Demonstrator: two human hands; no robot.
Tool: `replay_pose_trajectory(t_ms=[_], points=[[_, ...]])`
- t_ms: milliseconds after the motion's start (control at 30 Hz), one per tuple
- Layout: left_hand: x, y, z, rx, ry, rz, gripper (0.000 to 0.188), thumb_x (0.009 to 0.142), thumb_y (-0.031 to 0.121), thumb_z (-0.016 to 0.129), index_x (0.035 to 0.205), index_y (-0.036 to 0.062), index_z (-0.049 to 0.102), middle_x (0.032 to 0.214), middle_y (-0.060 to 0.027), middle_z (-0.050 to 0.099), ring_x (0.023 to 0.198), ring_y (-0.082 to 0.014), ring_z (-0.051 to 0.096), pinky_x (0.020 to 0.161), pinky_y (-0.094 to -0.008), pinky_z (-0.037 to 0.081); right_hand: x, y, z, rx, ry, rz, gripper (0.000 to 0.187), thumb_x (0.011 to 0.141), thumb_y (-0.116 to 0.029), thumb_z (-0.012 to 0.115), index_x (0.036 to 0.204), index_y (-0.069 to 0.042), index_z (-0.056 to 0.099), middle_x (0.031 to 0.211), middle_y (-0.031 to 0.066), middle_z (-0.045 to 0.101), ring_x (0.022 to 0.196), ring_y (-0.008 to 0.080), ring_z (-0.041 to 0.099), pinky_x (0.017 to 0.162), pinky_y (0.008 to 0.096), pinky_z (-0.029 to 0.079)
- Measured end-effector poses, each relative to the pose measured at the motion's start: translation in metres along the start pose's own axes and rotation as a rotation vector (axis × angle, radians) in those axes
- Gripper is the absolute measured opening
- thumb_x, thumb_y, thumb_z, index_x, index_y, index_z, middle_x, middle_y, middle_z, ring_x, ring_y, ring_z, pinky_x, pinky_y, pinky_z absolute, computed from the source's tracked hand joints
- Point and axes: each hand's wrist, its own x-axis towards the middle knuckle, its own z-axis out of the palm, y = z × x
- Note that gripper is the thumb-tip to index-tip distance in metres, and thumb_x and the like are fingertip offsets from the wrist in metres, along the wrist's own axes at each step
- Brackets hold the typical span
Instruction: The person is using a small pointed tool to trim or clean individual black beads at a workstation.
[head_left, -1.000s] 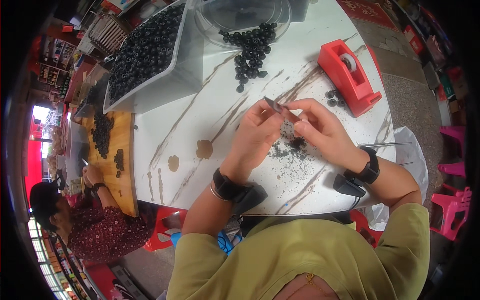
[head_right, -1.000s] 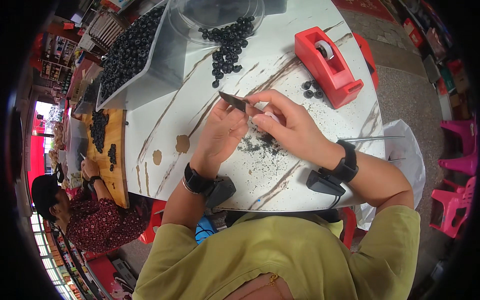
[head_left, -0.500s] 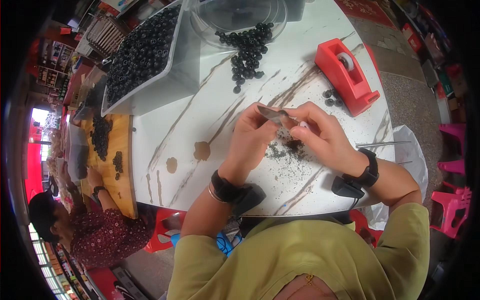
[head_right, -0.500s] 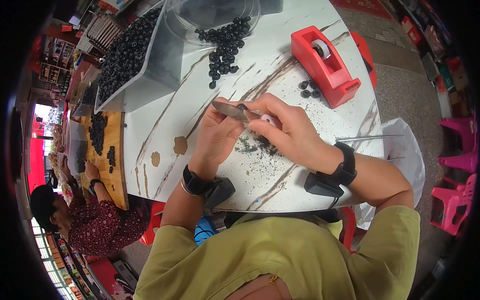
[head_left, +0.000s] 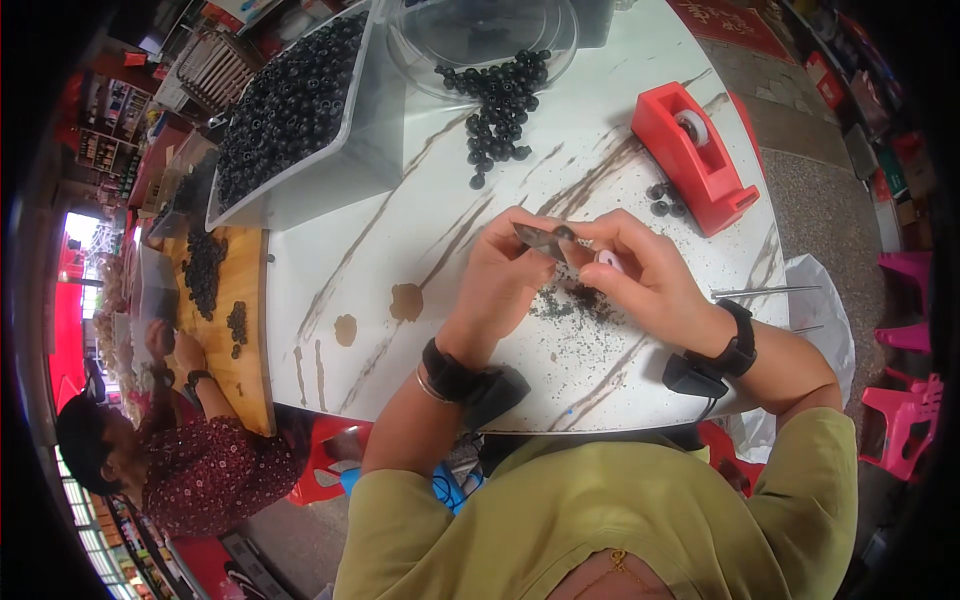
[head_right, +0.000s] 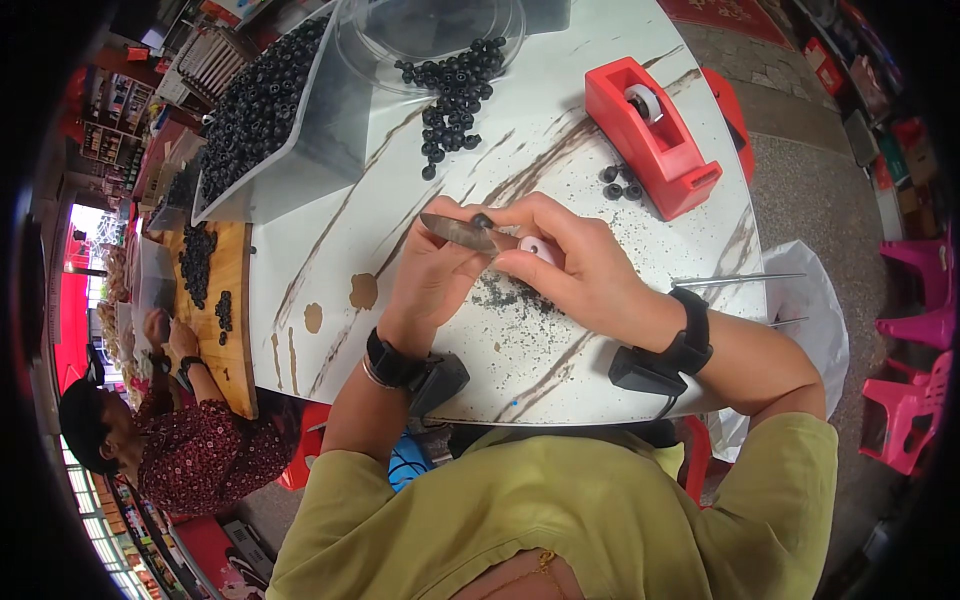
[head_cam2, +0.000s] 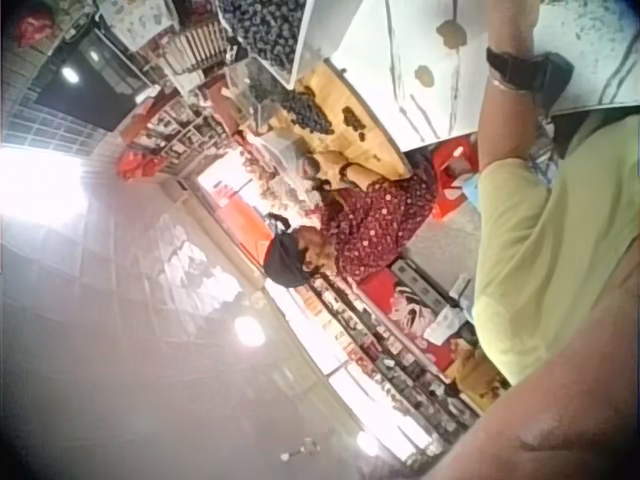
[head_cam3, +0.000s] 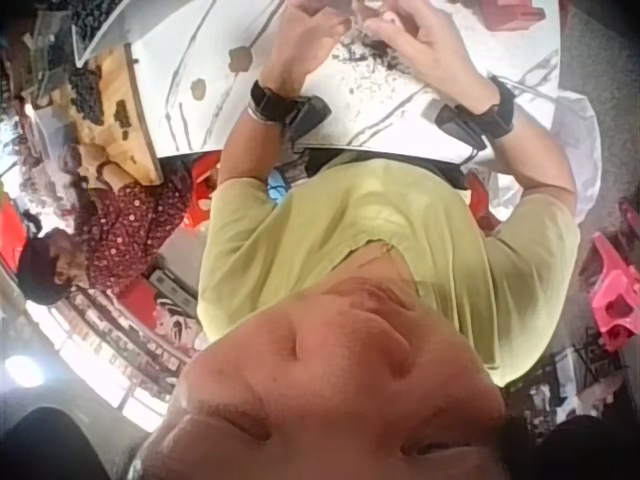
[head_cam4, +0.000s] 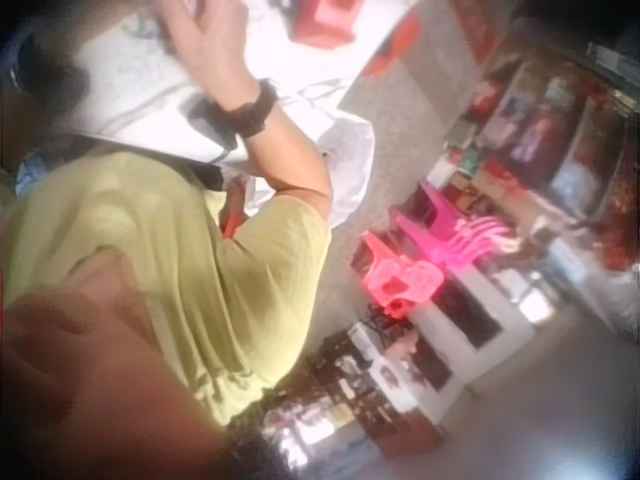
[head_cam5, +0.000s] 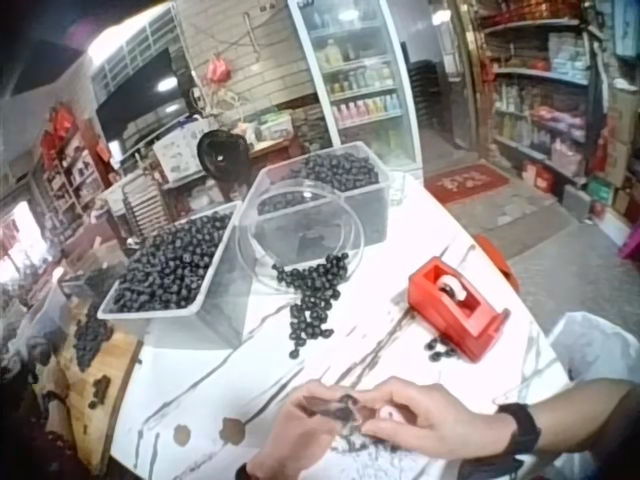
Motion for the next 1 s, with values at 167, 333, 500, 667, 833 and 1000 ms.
replay_pose_trajectory(t_ms=[167, 333, 500, 667, 833, 1000], points=[[-0.001, -0.001, -0.003, 0.024, -0.018, 0.039, 0.018, 0.078, -0.007, 0.051, 0.093, 0.0027, 0.053, 0.091, -0.0068, 0.059, 0.082, -0.0125, 0.056, 0.071, -0.0251, 0.046, 0.000, 0.001, 0.000, 0.005, 0.004, -0.021, 0.030, 0.083, -0.002, 0.050, 0.112, 0.001, 0.046, 0.096, 0.0046, 0.051, 0.089, 0.0092, 0.047, 0.079, 0.0235, 0.038], [-0.001, 0.000, -0.004, 0.027, -0.014, 0.018, 0.014, 0.079, -0.006, 0.051, 0.088, 0.0045, 0.053, 0.094, -0.0079, 0.058, 0.085, -0.0151, 0.056, 0.072, -0.0264, 0.047, -0.001, 0.001, 0.000, 0.002, -0.002, -0.015, 0.029, 0.083, -0.002, 0.050, 0.112, 0.001, 0.046, 0.098, 0.0051, 0.051, 0.089, 0.0094, 0.047, 0.080, 0.0238, 0.037], [-0.001, 0.002, 0.000, 0.097, 0.025, 0.014, 0.018, 0.077, -0.008, 0.051, 0.086, 0.0070, 0.051, 0.096, -0.0091, 0.058, 0.085, -0.0152, 0.057, 0.068, -0.0251, 0.046, -0.001, 0.002, 0.000, 0.017, 0.010, 0.015, 0.027, 0.083, -0.003, 0.050, 0.109, 0.000, 0.046, 0.098, 0.0049, 0.052, 0.088, 0.0090, 0.048, 0.079, 0.0234, 0.038], [-0.002, 0.006, 0.004, 0.060, 0.012, 0.005, 0.017, 0.079, -0.006, 0.048, 0.093, 0.0028, 0.051, 0.086, -0.0052, 0.057, 0.076, -0.0097, 0.053, 0.068, -0.0215, 0.043, 0.001, -0.003, 0.001, 0.118, 0.017, -0.037, 0.023, 0.085, -0.006, 0.049, 0.107, -0.001, 0.046, 0.093, 0.0041, 0.051, 0.083, 0.0080, 0.047, 0.076, 0.0226, 0.039], [0.005, 0.024, 0.014, -0.131, 0.160, -0.075, 0.005, 0.085, 0.005, 0.046, 0.090, 0.0051, 0.047, 0.079, -0.0035, 0.050, 0.067, -0.0095, 0.045, 0.059, -0.0191, 0.039, 0.003, 0.003, 0.002, 0.196, 0.092, -0.055, 0.020, 0.086, -0.009, 0.047, 0.105, -0.002, 0.047, 0.084, 0.0007, 0.051, 0.073, 0.0037, 0.045, 0.063, 0.0178, 0.037], [0.016, 0.046, -0.025, -0.343, 0.180, -0.058, 0.018, 0.091, 0.021, 0.042, 0.080, 0.0073, 0.045, 0.069, -0.0026, 0.045, 0.060, -0.0087, 0.040, 0.044, -0.0177, 0.029, 0.006, 0.006, 0.004, 0.221, 0.118, -0.061, 0.018, 0.087, -0.012, 0.046, 0.104, -0.004, 0.048, 0.076, -0.0026, 0.049, 0.064, 0.0004, 0.041, 0.053, 0.0145, 0.031]])
